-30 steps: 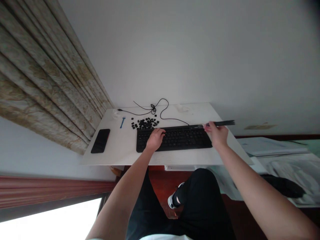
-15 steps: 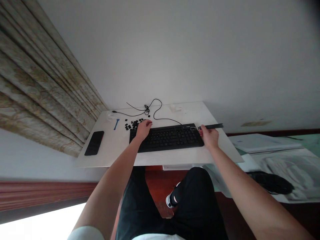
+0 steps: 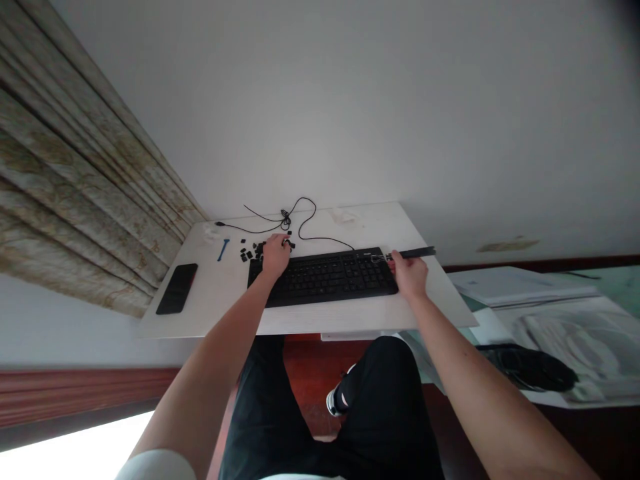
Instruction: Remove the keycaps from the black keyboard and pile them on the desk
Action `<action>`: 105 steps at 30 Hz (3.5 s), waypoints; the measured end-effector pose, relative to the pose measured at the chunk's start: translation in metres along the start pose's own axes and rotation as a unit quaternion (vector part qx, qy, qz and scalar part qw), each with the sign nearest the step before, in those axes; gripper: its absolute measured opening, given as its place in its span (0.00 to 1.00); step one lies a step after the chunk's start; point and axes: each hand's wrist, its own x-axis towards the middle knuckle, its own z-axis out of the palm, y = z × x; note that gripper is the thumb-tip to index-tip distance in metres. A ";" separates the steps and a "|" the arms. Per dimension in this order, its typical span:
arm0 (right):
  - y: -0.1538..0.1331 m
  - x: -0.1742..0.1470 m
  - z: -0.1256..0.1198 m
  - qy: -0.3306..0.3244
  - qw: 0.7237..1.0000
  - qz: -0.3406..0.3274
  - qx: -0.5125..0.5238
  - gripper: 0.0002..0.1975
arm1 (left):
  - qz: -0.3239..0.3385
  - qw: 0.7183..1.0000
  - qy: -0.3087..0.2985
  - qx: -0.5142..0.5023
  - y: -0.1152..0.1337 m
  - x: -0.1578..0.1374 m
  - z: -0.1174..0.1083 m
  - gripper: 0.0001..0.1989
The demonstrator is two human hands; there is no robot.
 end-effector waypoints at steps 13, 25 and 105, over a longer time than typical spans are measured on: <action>0.009 0.005 -0.002 -0.021 0.998 0.013 0.057 0.18 | 0.091 0.992 -0.058 -0.065 0.015 -0.068 0.012 0.13; -0.039 -0.010 0.023 -0.095 0.990 0.046 0.090 0.14 | 0.074 0.992 -0.088 -0.047 0.023 -0.069 0.005 0.16; -0.033 -0.020 0.008 -0.059 0.995 -0.079 0.023 0.21 | 0.099 0.988 -0.095 -0.066 0.015 -0.068 0.010 0.07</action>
